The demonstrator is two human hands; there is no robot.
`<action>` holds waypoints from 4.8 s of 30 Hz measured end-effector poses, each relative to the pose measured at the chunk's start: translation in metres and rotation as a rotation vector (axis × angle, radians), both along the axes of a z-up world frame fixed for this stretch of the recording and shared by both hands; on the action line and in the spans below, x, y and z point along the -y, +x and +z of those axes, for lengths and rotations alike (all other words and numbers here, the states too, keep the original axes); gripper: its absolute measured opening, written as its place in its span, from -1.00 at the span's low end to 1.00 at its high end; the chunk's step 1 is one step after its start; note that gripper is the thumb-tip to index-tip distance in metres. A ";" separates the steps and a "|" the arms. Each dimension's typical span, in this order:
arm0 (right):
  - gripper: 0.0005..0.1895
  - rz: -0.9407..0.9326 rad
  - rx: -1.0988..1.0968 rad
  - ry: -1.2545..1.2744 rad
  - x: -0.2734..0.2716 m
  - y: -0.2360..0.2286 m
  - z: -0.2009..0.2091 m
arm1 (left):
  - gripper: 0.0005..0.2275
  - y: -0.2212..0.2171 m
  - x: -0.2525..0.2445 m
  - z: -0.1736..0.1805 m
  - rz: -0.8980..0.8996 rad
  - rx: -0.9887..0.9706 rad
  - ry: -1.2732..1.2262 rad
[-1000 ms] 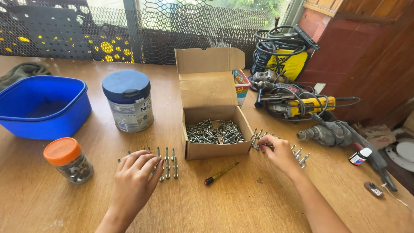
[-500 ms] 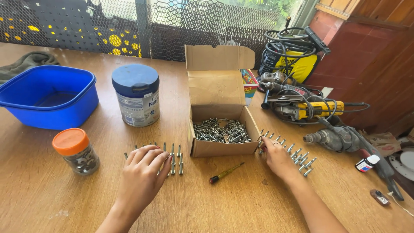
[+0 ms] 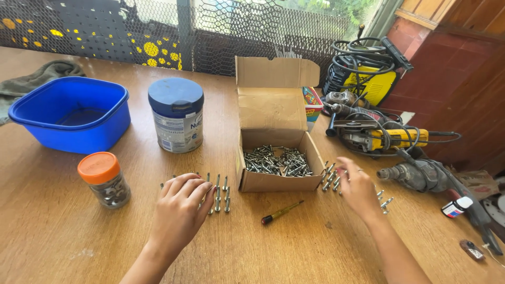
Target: Assembling metal bolts and nuts by hand and organizing them on a workbench.
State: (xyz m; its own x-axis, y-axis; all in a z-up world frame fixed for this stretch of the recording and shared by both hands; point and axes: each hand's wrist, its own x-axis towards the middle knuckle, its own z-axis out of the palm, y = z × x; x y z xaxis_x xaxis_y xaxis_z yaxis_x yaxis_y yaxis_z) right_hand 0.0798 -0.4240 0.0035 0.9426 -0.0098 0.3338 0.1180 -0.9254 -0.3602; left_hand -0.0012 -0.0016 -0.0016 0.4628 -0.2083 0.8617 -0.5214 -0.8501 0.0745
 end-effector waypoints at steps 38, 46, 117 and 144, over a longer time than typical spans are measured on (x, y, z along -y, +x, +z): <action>-0.77 0.249 -0.256 0.699 -0.036 0.029 0.039 | -0.91 0.004 -0.001 -0.001 -0.006 0.036 -0.017; -0.90 0.161 -0.070 0.839 0.053 -0.011 -0.012 | -0.91 0.006 0.002 -0.006 -0.037 0.028 -0.008; -0.66 -0.031 -0.027 0.348 0.022 -0.044 -0.002 | -0.81 0.178 0.201 0.013 -0.292 -0.744 -0.473; -0.66 0.195 -0.104 0.966 0.026 -0.048 -0.005 | -0.93 0.096 0.252 0.032 -0.709 -0.740 -0.263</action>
State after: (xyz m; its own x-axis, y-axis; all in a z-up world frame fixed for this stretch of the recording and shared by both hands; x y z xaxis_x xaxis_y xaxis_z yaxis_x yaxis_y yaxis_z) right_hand 0.0313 -0.4499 -0.0019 0.9809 -0.0753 0.1795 0.1619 -0.1962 -0.9671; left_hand 0.0949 -0.2535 0.0304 0.7366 -0.4844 0.4721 -0.6416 -0.2796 0.7142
